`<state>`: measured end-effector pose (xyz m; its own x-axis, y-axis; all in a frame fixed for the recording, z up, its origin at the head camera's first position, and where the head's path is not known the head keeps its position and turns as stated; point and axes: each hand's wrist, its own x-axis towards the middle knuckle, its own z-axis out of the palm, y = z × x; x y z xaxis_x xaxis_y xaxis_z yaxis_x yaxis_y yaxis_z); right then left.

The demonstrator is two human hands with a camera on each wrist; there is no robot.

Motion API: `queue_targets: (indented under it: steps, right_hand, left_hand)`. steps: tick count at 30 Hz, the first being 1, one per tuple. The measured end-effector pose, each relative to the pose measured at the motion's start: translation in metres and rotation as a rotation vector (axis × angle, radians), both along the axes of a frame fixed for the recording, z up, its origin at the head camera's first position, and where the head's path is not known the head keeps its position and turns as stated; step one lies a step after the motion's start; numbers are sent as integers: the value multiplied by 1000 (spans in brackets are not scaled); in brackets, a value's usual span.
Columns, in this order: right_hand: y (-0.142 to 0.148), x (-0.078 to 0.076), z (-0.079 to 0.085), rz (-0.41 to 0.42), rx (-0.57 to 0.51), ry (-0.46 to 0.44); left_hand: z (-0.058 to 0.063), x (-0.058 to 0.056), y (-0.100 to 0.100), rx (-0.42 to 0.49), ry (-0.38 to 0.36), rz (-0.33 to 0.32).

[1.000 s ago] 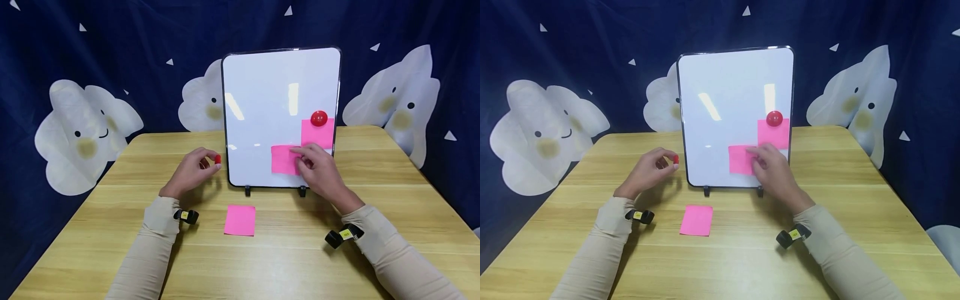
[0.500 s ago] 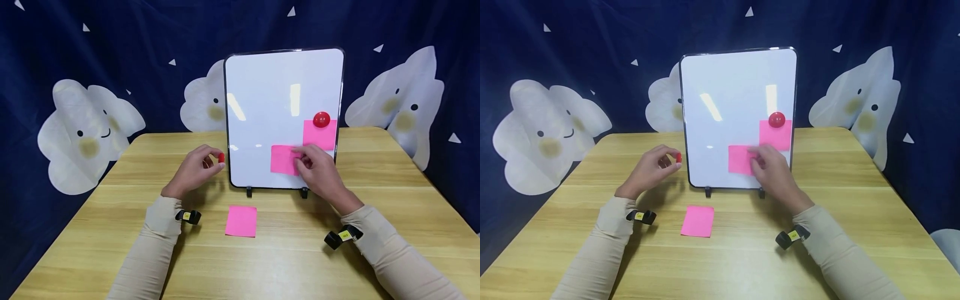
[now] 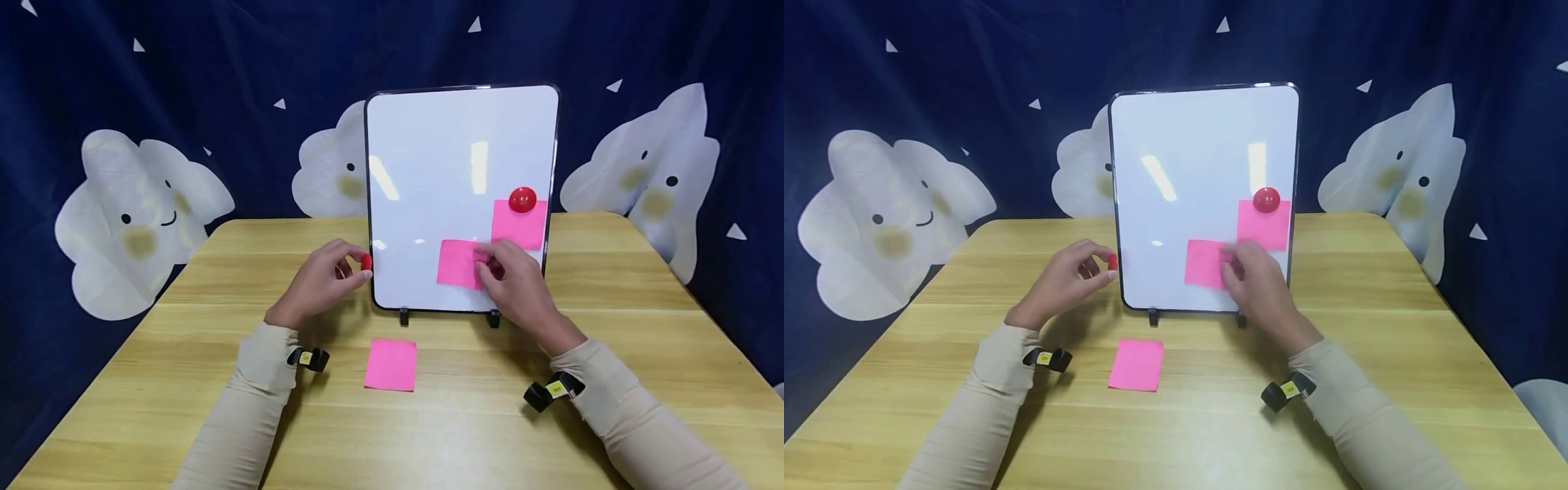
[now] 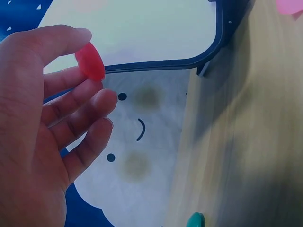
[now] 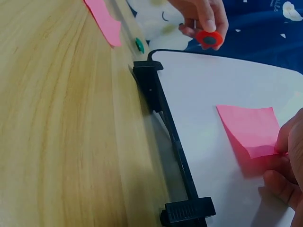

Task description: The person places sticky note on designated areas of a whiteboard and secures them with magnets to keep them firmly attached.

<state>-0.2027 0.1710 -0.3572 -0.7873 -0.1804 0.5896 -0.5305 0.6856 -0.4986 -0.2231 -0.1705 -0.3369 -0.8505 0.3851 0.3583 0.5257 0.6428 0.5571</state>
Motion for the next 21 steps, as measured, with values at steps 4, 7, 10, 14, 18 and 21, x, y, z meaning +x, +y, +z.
queue_targets:
  steps: [4, 7, 10, 14, 18, 21]
  right_hand:
    - [-2, 0, 0, 10, 1, 30]
    - [-2, 1, 0, 8, 9, 37]
    - [-1, 2, -2, -5, 28, 40]
    - [-2, 3, -5, -12, 66, 60]
    - [-4, 4, -5, -25, 111, 92]
    - [-5, 5, -4, -42, 144, 110]
  left_hand:
    - [4, 0, -1, -3, 14, -1]
    - [7, -1, 1, -3, 14, -6]
    - [9, 0, 5, 10, 7, -12]
    - [10, 0, 11, 35, 11, -25]
    - [12, -1, 19, 44, 29, -49]
    - [15, 0, 24, 42, 42, -59]
